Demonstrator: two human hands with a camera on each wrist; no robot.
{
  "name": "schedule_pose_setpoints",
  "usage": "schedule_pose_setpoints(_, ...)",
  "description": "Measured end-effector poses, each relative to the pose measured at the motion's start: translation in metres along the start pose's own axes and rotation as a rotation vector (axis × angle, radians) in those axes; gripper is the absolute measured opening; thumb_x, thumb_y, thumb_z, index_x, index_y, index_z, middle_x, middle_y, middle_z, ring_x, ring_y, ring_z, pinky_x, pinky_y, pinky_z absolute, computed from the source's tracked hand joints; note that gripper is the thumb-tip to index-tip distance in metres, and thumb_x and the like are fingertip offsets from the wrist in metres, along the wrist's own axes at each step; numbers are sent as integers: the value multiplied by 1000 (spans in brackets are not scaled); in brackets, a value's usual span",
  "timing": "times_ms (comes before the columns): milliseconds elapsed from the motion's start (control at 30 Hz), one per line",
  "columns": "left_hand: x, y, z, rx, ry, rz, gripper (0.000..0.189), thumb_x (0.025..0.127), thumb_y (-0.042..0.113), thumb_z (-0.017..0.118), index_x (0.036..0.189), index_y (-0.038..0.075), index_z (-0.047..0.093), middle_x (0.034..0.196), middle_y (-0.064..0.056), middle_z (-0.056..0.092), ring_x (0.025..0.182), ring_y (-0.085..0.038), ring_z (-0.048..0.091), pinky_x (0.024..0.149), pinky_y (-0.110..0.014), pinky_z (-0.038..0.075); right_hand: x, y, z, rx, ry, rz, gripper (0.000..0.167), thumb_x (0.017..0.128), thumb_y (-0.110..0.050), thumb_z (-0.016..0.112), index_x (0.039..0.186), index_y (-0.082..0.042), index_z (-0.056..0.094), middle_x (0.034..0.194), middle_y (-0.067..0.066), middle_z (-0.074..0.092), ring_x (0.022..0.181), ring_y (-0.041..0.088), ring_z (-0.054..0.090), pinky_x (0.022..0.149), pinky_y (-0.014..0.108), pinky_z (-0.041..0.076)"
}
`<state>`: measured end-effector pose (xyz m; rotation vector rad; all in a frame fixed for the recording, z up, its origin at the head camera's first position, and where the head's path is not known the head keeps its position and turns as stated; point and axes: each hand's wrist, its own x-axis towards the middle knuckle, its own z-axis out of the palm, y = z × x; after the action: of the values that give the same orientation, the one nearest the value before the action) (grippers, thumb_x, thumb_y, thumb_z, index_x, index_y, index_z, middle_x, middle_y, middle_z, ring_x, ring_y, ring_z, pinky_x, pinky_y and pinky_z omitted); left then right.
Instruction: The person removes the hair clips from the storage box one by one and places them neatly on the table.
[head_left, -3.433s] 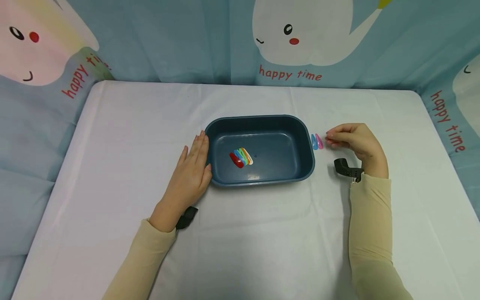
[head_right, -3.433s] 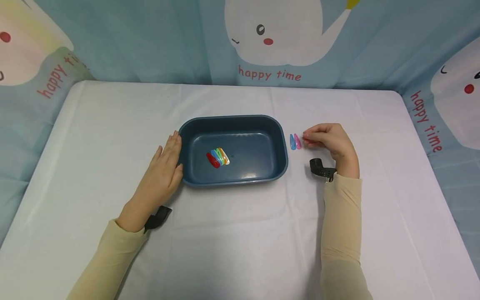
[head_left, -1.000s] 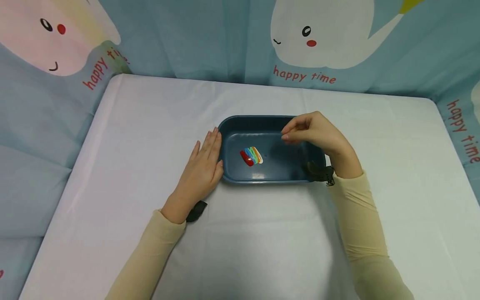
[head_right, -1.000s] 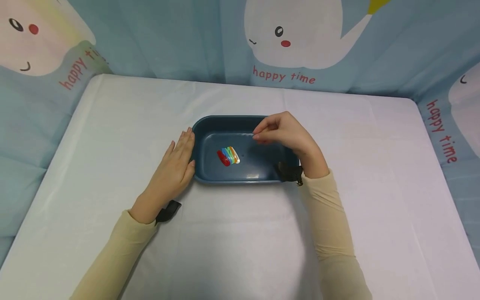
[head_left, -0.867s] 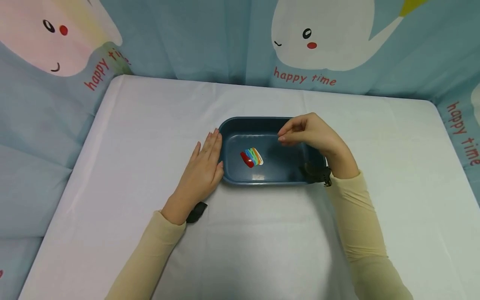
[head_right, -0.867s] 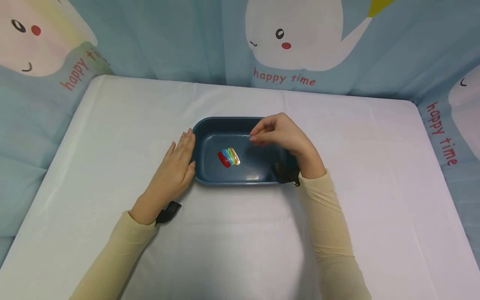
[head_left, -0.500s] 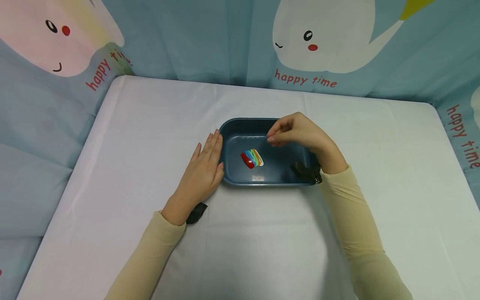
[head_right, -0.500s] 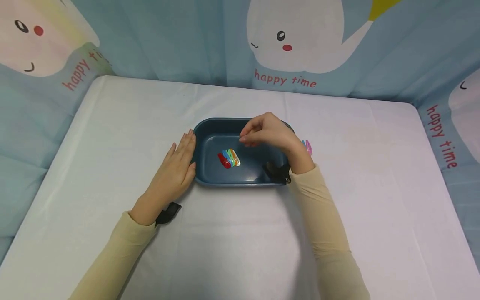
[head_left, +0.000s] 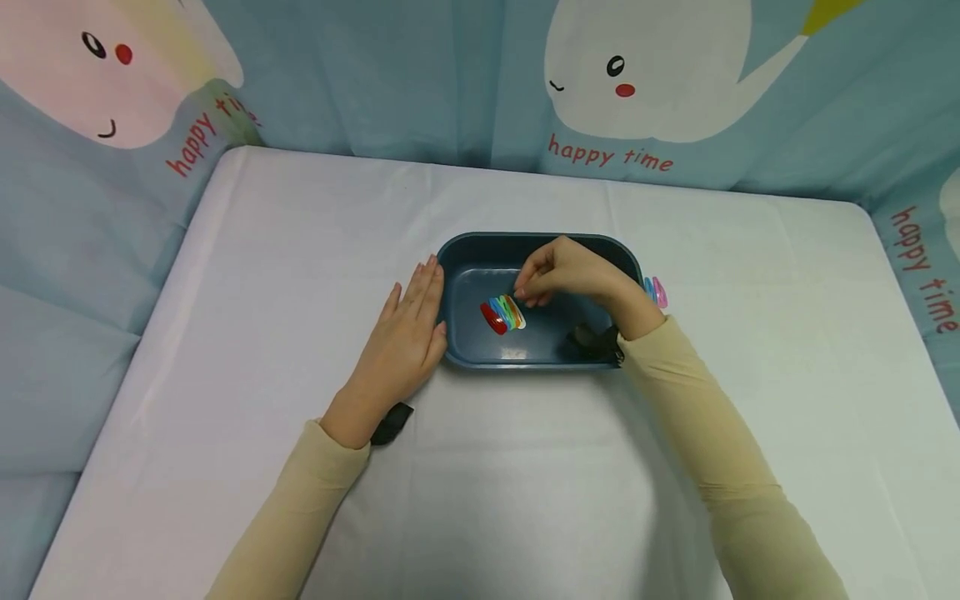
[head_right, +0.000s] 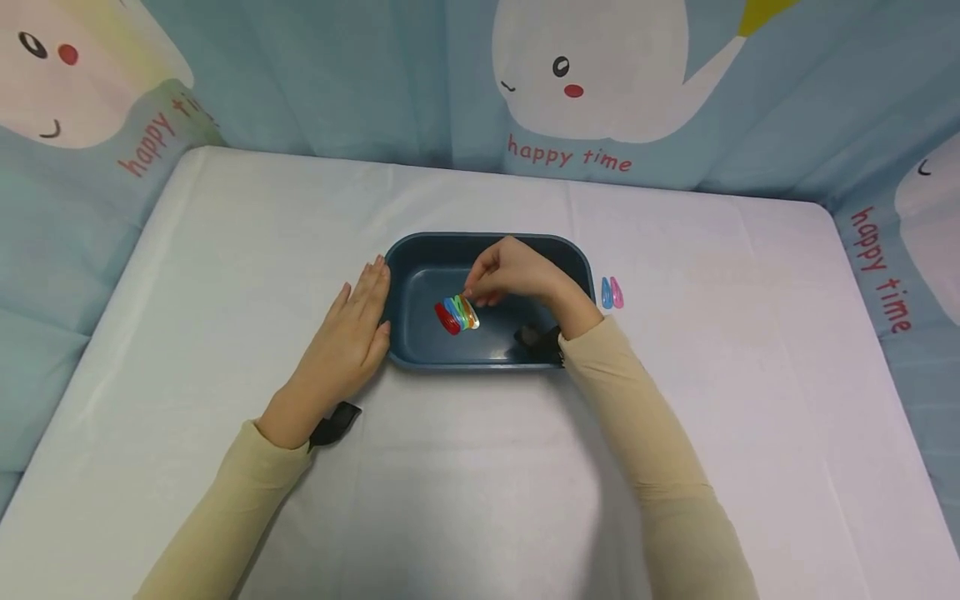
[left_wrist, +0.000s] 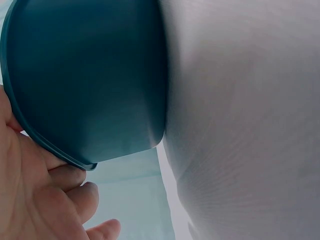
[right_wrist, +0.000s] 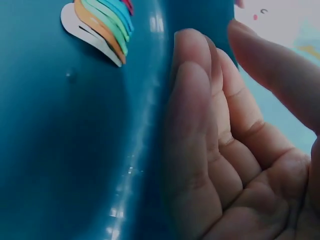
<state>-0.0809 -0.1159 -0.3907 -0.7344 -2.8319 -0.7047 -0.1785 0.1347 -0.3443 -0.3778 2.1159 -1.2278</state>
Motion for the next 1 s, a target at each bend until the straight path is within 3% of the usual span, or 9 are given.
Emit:
schedule_pose_setpoints(300, 1, -1, -2, 0, -21, -12, 62, 95, 20, 36, 148, -6, 16, 156, -16, 12, 143, -29, 13, 110, -54, 15, 9, 5, 2, -62, 9, 51, 11, 86, -5, 66, 87, 6, 69, 77, 10, 69, 66, 19, 64, 65, 29, 54)
schedule_pose_setpoints(600, 1, -1, -2, -3, -25, -17, 62, 96, 20, 37, 148, -5, 15, 156, -15, 12, 143, -29, 13, 110, -54, 15, 16, 10, 4, -67, -12, 83, 10, 84, -2, 67, 88, 7, 68, 77, 10, 69, 65, 17, 64, 64, 29, 54)
schedule_pose_setpoints(1000, 1, 1, -1, 1, -32, -17, 62, 96, 21, 36, 148, -5, 15, 156, -15, 12, 143, -27, 11, 110, -53, 15, 20, 13, 10, -115, 23, 140, 11, 81, -5, 73, 83, 6, 70, 71, 7, 68, 59, 13, 62, 61, 27, 54)
